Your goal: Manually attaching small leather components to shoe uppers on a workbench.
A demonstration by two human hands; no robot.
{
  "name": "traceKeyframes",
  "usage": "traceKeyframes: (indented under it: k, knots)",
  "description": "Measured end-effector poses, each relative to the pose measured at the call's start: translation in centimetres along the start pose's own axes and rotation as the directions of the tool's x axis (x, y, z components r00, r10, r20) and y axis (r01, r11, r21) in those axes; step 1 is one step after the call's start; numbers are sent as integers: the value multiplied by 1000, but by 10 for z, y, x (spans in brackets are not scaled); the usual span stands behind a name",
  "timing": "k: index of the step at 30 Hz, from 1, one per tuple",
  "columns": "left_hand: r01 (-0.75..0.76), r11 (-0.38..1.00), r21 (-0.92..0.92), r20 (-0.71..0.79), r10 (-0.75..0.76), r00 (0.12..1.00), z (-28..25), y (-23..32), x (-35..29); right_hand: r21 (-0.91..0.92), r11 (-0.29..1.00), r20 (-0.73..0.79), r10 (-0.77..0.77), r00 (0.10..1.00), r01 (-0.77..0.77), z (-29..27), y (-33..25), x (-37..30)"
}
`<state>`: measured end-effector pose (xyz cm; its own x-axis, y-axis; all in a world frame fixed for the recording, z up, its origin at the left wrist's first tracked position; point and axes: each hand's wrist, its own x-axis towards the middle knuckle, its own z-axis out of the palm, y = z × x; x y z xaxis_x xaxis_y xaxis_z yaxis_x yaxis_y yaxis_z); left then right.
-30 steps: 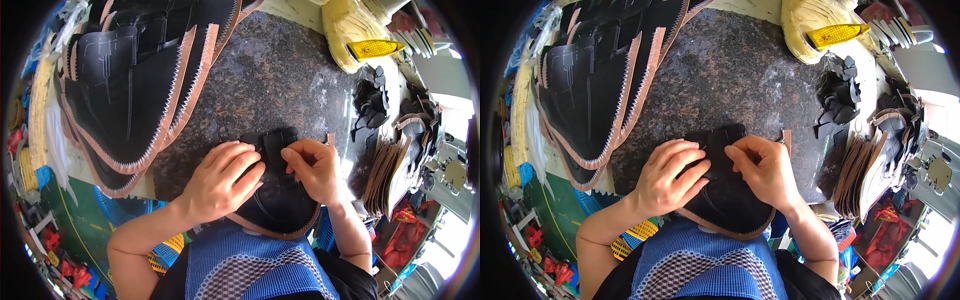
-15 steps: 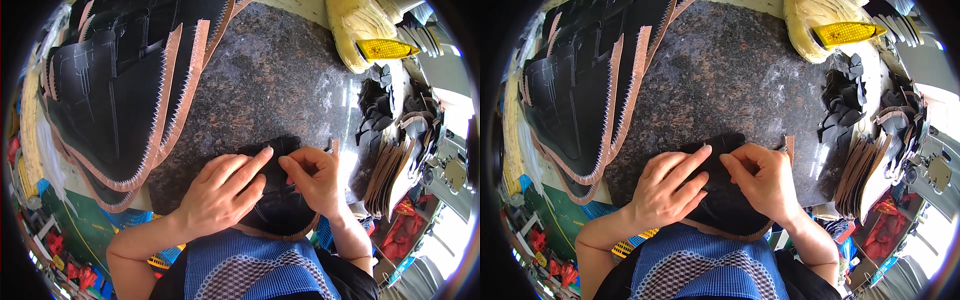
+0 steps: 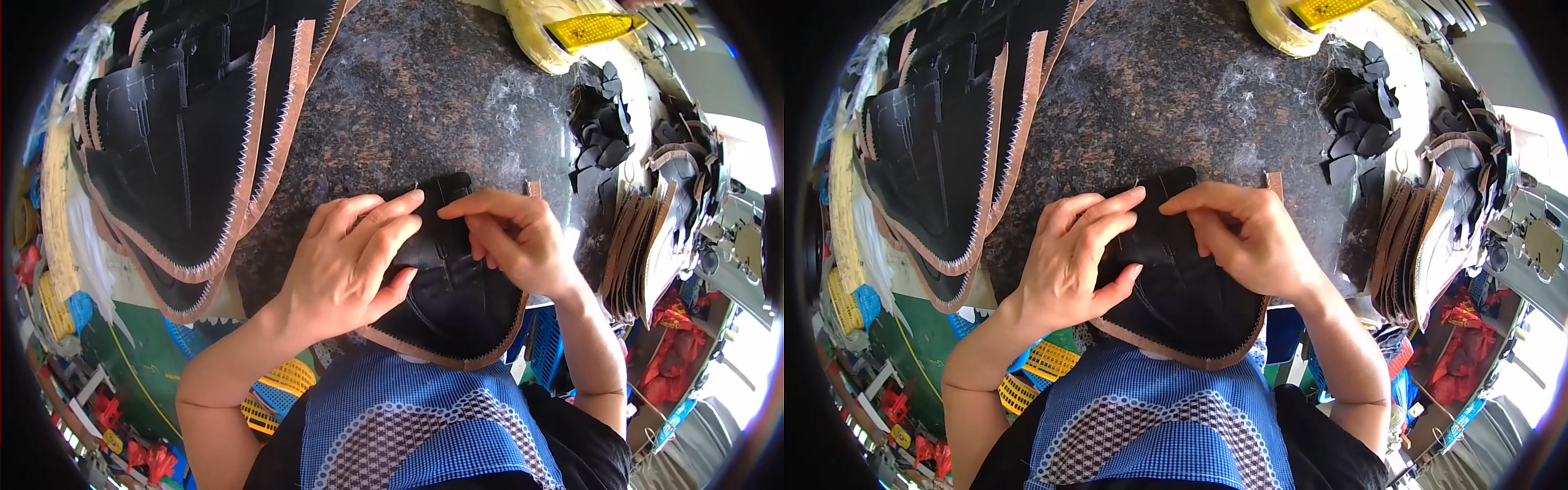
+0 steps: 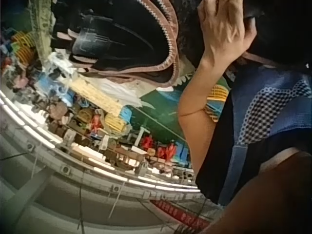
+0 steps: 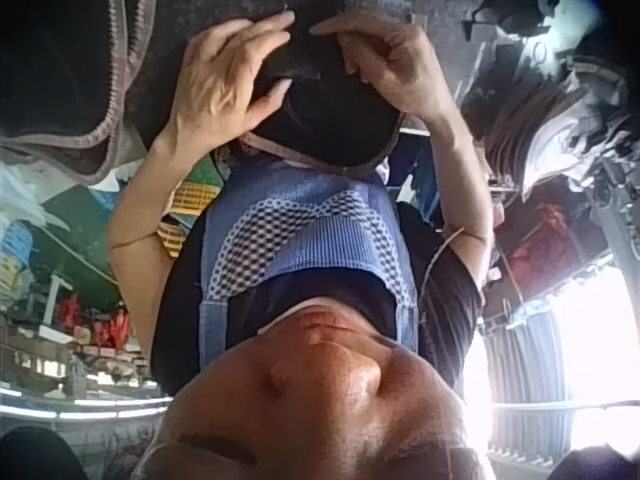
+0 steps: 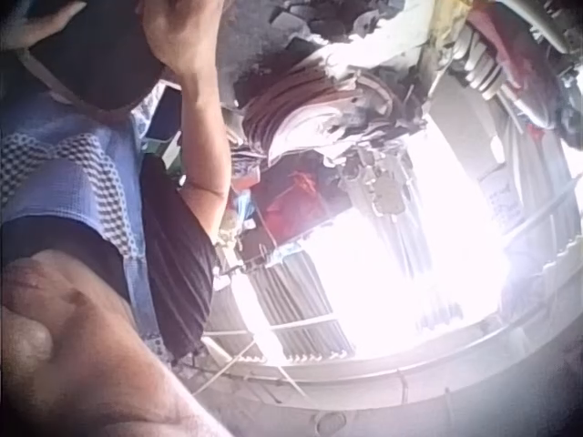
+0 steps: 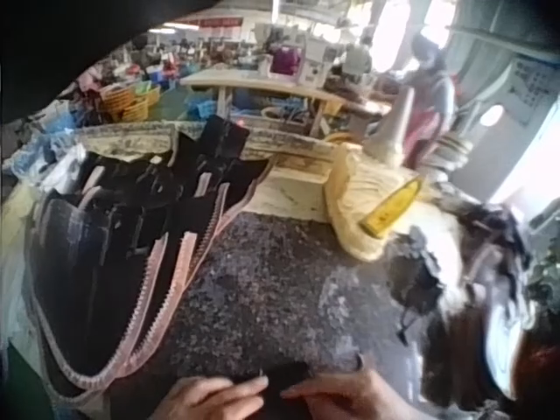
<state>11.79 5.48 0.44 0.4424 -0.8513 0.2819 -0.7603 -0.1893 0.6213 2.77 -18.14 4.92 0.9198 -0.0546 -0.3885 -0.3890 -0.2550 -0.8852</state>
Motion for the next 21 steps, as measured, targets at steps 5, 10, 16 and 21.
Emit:
traceKeyframes:
  k: [5, 10, 16, 21]
  knots:
    - [-58, 973, 224, 114, 33, 993, -3, 1, 2, -463, 832, -81, -384, 920, 306, -1, 7, -9]
    - [-117, 951, 286, 88, 96, 992, -8, 7, -5, -92, 993, -563, 12, 827, -76, -27, 32, -58]
    - [-177, 959, 221, -37, 189, 981, 15, -2, -9, -79, 997, -317, -3, 949, -24, -6, 33, -82]
    - [-9, 921, 389, -134, 66, 989, -72, 10, 14, -23, 964, -825, -169, 539, 266, -64, 58, -159]
